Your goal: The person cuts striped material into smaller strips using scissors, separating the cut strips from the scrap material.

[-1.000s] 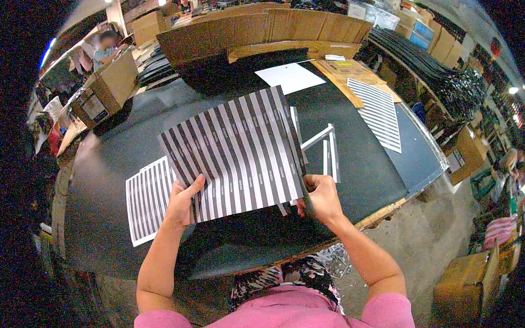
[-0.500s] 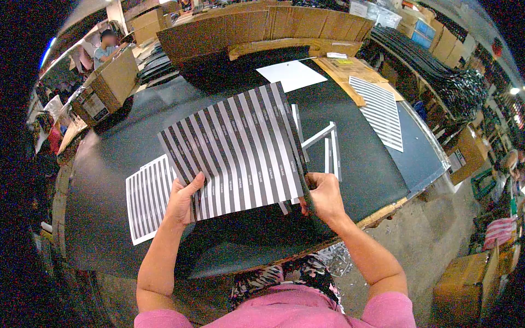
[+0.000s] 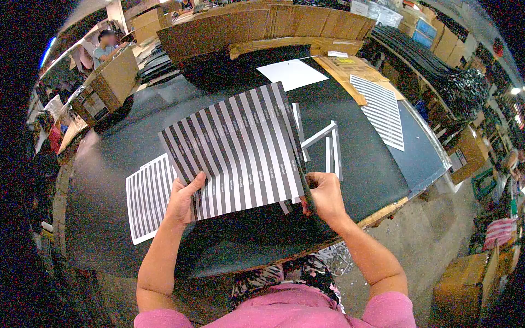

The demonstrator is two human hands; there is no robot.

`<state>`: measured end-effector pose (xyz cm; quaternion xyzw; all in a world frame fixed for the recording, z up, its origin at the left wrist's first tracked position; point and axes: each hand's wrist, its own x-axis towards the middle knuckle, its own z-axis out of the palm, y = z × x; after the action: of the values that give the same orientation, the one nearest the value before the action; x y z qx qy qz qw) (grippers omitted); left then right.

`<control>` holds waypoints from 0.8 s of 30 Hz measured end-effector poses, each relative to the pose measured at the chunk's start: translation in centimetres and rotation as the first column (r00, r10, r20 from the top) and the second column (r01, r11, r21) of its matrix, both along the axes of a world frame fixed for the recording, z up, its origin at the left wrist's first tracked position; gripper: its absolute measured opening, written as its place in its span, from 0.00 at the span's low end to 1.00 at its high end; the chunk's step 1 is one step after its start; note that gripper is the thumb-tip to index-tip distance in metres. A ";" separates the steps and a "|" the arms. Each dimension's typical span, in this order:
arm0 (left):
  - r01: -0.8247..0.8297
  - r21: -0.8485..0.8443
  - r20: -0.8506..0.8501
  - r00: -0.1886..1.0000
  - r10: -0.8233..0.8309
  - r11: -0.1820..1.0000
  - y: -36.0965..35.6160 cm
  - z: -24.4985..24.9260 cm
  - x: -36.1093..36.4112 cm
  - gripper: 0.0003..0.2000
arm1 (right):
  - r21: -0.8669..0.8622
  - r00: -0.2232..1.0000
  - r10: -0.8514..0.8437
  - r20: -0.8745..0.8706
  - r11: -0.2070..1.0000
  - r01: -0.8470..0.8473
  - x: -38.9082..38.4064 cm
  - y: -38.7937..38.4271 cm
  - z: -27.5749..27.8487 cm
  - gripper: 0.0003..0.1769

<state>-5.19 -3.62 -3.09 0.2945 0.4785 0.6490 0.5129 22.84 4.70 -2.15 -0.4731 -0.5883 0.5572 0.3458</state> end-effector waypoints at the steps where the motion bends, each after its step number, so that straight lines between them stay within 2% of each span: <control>1: 0.003 -0.004 0.004 1.000 -0.003 1.000 0.0 0.0 0.0 0.12 | 0.008 1.000 0.005 0.002 1.000 -0.005 0.0 0.0 0.1 0.08; 9: 0.008 -0.021 -0.045 0.999 -0.009 1.000 -0.2 0.3 0.2 0.12 | -0.038 0.996 0.046 -0.079 0.998 -0.049 -0.3 0.3 -0.2 0.08; 12: 0.023 -0.035 -0.056 0.998 -0.024 0.999 -0.2 0.1 0.4 0.12 | 0.007 0.998 0.039 -0.049 0.999 -0.039 -0.5 1.0 -0.2 0.10; 14: 0.027 -0.031 -0.046 0.999 -0.029 0.999 -0.1 0.0 0.5 0.11 | 0.100 0.990 0.019 -0.137 0.995 -0.005 -0.8 1.7 -0.5 0.13; 21: 0.034 -0.051 0.018 0.999 -0.033 0.998 -0.4 0.7 0.7 0.13 | 0.148 1.000 0.021 0.002 0.989 -0.021 -1.5 2.4 1.5 0.14; 24: 0.029 -0.056 0.013 1.000 -0.028 0.998 -0.3 0.5 0.5 0.13 | 0.188 0.999 0.041 -0.003 0.981 -0.040 -1.5 2.7 1.2 0.15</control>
<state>-4.67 -3.94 -2.59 0.2827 0.4894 0.6296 0.5331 21.37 7.39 -0.92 -0.4243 -0.6465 0.5079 0.3796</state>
